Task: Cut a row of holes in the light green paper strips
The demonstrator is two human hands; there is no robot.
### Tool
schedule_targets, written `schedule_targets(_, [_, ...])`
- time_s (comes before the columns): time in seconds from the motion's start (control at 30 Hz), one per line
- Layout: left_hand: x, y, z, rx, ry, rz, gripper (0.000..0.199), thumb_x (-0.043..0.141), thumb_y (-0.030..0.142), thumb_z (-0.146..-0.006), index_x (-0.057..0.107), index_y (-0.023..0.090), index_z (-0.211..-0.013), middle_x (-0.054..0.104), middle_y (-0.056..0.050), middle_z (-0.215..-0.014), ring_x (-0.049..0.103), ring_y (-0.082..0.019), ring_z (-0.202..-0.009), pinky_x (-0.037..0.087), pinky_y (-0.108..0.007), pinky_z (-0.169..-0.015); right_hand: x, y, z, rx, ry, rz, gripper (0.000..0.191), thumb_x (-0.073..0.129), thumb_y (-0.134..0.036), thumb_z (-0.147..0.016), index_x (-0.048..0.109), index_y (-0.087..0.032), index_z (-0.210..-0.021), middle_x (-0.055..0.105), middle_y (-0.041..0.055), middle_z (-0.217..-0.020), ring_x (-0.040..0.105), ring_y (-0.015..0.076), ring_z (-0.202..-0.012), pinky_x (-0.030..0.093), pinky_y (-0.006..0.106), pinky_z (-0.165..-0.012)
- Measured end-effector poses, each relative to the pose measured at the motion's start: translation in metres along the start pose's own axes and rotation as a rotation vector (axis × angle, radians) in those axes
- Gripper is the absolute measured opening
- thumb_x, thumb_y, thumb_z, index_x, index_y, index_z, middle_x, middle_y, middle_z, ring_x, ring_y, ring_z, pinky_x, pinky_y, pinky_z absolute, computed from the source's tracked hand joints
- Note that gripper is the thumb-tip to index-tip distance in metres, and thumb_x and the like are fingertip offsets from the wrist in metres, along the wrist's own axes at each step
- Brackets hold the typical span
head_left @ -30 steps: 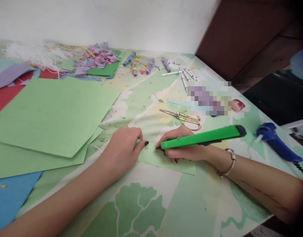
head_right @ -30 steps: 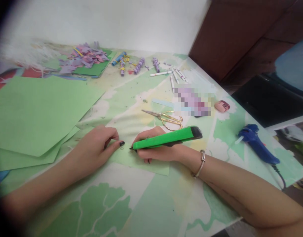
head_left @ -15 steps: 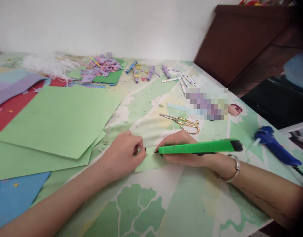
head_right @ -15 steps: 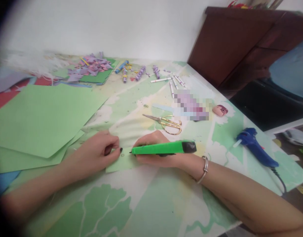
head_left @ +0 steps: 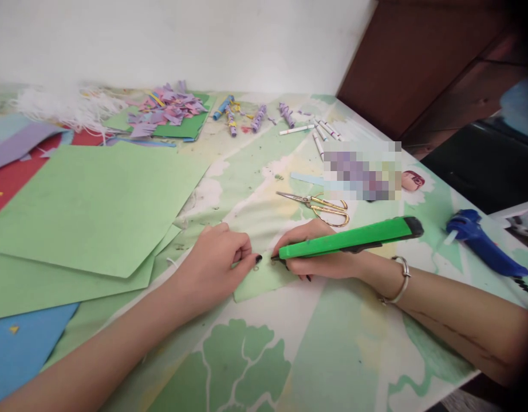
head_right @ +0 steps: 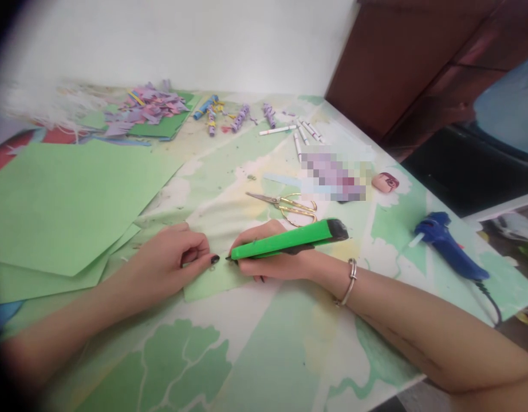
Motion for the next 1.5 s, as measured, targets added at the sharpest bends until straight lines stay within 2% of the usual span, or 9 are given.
schedule_targets(0.43, [0.002, -0.001, -0.001, 0.003, -0.007, 0.011, 0.024, 0.047, 0.027, -0.083, 0.044, 0.019, -0.061, 0.044, 0.001, -0.056, 0.043, -0.018, -0.067, 0.028, -0.031, -0.063, -0.003, -0.003, 0.002, -0.080, 0.036, 0.055, 0.026, 0.055, -0.011, -0.069, 0.071, -0.015, -0.089, 0.060, -0.0046, -0.047, 0.055, 0.0085, -0.045, 0.044, 0.016, -0.047])
schedule_targets(0.63, [0.001, 0.001, -0.003, -0.005, 0.000, 0.014, 0.023, 0.046, 0.027, -0.083, 0.044, 0.019, -0.061, 0.045, 0.001, -0.056, 0.043, -0.018, -0.067, 0.028, -0.032, -0.064, -0.003, -0.003, 0.001, -0.066, 0.015, 0.089, 0.027, 0.055, -0.011, -0.070, 0.071, -0.015, -0.091, 0.060, -0.0043, -0.048, 0.054, 0.0085, -0.045, 0.044, 0.016, -0.047])
schedule_targets(0.73, [0.000, 0.004, -0.001, -0.005, -0.006, 0.027, 0.025, 0.045, 0.024, -0.082, 0.041, 0.019, -0.058, 0.043, 0.001, -0.055, 0.043, -0.018, -0.066, 0.029, -0.033, -0.066, -0.003, -0.010, 0.004, -0.146, 0.032, 0.103, 0.024, 0.056, -0.013, -0.072, 0.072, -0.015, -0.090, 0.064, -0.0025, -0.059, 0.055, 0.0082, -0.051, 0.042, 0.016, -0.048])
schedule_targets(0.83, [0.002, 0.007, 0.002, 0.003, -0.039, 0.049, 0.027, 0.049, 0.019, -0.075, 0.038, 0.018, -0.051, 0.040, 0.002, -0.049, 0.044, -0.017, -0.066, 0.031, -0.034, -0.070, -0.005, -0.016, 0.006, -0.214, 0.100, 0.157, 0.020, 0.058, -0.014, -0.072, 0.072, -0.016, -0.086, 0.068, -0.0017, -0.070, 0.057, 0.0087, -0.061, 0.042, 0.016, -0.054])
schedule_targets(0.93, [0.003, 0.006, 0.003, -0.018, -0.041, 0.072, 0.023, 0.051, 0.017, -0.070, 0.044, 0.018, -0.049, 0.043, 0.003, -0.048, 0.045, -0.016, -0.063, 0.032, -0.034, -0.072, -0.005, -0.008, 0.004, -0.103, 0.086, 0.142, 0.021, 0.058, -0.014, -0.070, 0.072, -0.016, -0.085, 0.064, -0.0029, -0.060, 0.055, 0.0084, -0.055, 0.041, 0.016, -0.050])
schedule_targets(1.03, [0.003, 0.004, 0.003, -0.055, -0.005, 0.086, 0.018, 0.051, 0.023, -0.075, 0.053, 0.019, -0.057, 0.052, 0.003, -0.056, 0.047, -0.016, -0.063, 0.032, -0.034, -0.070, -0.002, -0.003, 0.000, -0.048, 0.008, 0.060, 0.024, 0.057, -0.013, -0.070, 0.071, -0.014, -0.089, 0.059, -0.0045, -0.049, 0.052, 0.0076, -0.045, 0.040, 0.015, -0.045])
schedule_targets(1.13, [0.004, 0.004, 0.000, -0.064, 0.010, 0.086, 0.018, 0.051, 0.026, -0.078, 0.054, 0.019, -0.062, 0.054, 0.002, -0.058, 0.048, -0.017, -0.065, 0.032, -0.034, -0.068, -0.002, -0.002, -0.001, -0.055, -0.003, 0.050, 0.026, 0.056, -0.011, -0.069, 0.070, -0.014, -0.090, 0.059, -0.0045, -0.048, 0.049, 0.0064, -0.042, 0.039, 0.014, -0.043])
schedule_targets(1.33, [0.006, 0.006, 0.000, -0.045, 0.009, 0.066, 0.020, 0.050, 0.024, -0.080, 0.050, 0.019, -0.060, 0.050, 0.002, -0.056, 0.046, -0.017, -0.066, 0.032, -0.035, -0.069, -0.003, -0.006, 0.001, -0.123, 0.007, 0.047, 0.024, 0.056, -0.015, -0.072, 0.070, -0.011, -0.090, 0.058, -0.0038, -0.047, 0.050, 0.0068, -0.043, 0.041, 0.015, -0.045])
schedule_targets(1.5, [0.006, 0.006, 0.001, -0.041, 0.006, 0.054, 0.020, 0.049, 0.024, -0.081, 0.050, 0.019, -0.061, 0.049, 0.002, -0.057, 0.046, -0.017, -0.067, 0.032, -0.035, -0.069, -0.004, -0.006, 0.000, -0.110, 0.023, 0.071, 0.023, 0.056, -0.015, -0.072, 0.070, -0.012, -0.089, 0.059, -0.0040, -0.046, 0.049, 0.0067, -0.042, 0.040, 0.015, -0.044])
Point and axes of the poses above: each hand's wrist, its own z-axis away from the middle knuckle, its own x-axis out of the palm, y = z × x, the point moved 8 cm from there along -z, towards the middle knuckle
